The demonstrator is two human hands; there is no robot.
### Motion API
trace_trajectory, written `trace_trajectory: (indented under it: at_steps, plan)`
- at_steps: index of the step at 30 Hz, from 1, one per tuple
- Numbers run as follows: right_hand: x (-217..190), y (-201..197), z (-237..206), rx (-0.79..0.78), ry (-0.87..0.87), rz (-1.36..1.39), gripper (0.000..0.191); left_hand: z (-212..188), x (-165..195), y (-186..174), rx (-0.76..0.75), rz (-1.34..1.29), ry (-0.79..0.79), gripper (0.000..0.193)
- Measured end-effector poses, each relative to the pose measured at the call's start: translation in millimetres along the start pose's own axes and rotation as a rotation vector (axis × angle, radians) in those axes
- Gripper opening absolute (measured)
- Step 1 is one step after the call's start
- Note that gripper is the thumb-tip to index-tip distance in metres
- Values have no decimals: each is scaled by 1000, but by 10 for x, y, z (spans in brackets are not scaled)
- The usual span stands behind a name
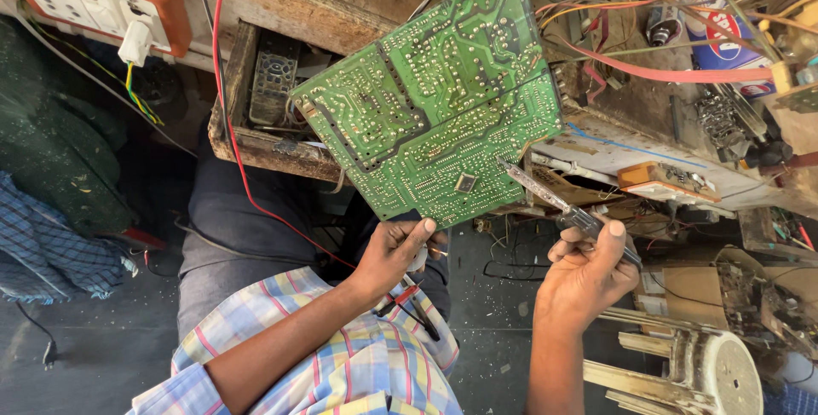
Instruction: The person holds a green circuit board against the workbench and uses a soldering iron to solder components on it, repositioning the board and reaching for solder. They then brush over the board's surface and finally touch multimeter probes to points on the board to test it.
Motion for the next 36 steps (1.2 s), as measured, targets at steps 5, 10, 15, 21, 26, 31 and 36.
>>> trace_trajectory:
  at_steps: [5,10,15,21,26,31,36]
  plan:
    - [105,-39,116,-15,94,47,30,-4,12,-1,0,-9,-7,45]
    - [228,-47,126,10,193,42,27,-13,41,36,-10,-29,38,47]
    - [217,43,-4,-46,173,79,29,15,-37,24,20,21,-30,48]
    - [-126,-58,34,-8,-106,15,30,36,4,59,-1,-24,29,48]
    - [-140,-52,22,-35,-144,15,29,33,-43,25,34,23,-14,47]
    - [-218,6,-65,-47,-245,-31,27,31,2,42,32,19,-6,47]
    - [-569,137,-498,-160,-726,-471,35,28,39,82,20,9,-29,46]
Point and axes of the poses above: each hand's wrist, its own z-axis towards the middle knuckle, its own y-axis out of the palm, x = y × z, the point moved 9 cm from there along z, towards the middle knuckle, and after that the axes turned 6 degrees about x, right-handed, at the moved point
